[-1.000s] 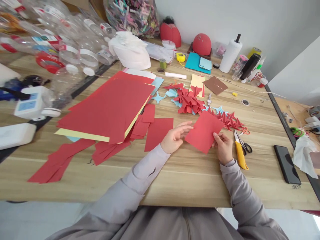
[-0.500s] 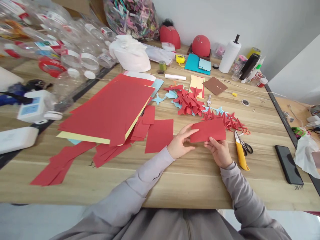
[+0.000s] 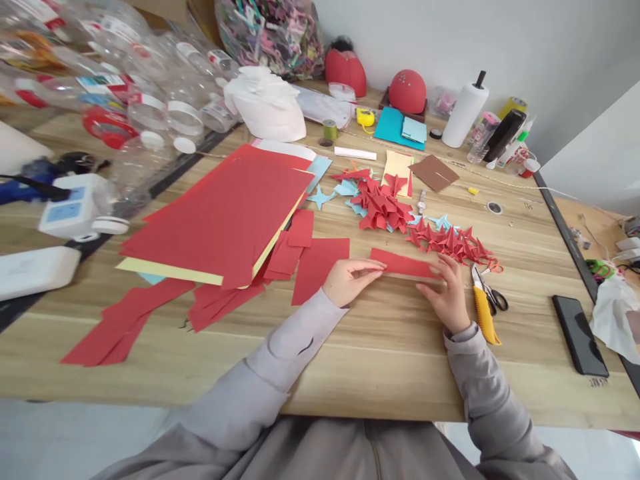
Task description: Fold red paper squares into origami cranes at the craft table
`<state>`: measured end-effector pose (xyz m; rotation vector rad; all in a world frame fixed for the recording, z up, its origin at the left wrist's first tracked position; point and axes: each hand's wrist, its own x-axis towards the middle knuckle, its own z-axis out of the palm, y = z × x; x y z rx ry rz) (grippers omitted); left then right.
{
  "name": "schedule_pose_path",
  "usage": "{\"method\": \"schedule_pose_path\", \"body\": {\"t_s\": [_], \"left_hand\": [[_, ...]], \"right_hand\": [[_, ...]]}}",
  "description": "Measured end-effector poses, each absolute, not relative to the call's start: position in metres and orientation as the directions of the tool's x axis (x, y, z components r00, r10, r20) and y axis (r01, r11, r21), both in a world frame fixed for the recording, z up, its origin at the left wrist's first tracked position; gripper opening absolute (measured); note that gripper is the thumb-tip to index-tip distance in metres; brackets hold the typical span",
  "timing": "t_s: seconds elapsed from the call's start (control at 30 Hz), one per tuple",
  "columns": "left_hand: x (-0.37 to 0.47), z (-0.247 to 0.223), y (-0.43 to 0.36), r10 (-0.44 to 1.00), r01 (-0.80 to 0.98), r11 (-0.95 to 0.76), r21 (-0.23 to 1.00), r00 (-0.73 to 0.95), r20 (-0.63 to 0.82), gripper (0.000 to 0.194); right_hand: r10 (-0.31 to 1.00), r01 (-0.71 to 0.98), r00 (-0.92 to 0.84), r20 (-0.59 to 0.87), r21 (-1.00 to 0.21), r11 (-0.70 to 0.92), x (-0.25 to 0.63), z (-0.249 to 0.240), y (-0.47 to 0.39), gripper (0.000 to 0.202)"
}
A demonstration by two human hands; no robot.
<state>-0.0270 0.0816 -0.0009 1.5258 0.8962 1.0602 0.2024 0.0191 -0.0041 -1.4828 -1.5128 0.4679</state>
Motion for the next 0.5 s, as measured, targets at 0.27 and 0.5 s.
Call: {"method": "schedule_pose_path", "body": {"t_s": [0.27,0.5], "left_hand": [[-0.038,-0.011,0.083,0.896,0.249,-0.132,0.959,0.444,0.008,0.016],[-0.040,-0.003,0.077,0.884,0.481,-0.172,0.860,0.460,-0.080,0.021]], "right_hand": [[0.937,0.827,-0.144,0.319,-0.481,0.291,0.206,-0.010,0.016,0.007],[0.960,0.827,0.025,0.280,-0.546,0.137,0.205,-0.010,0.013,0.018]]}}
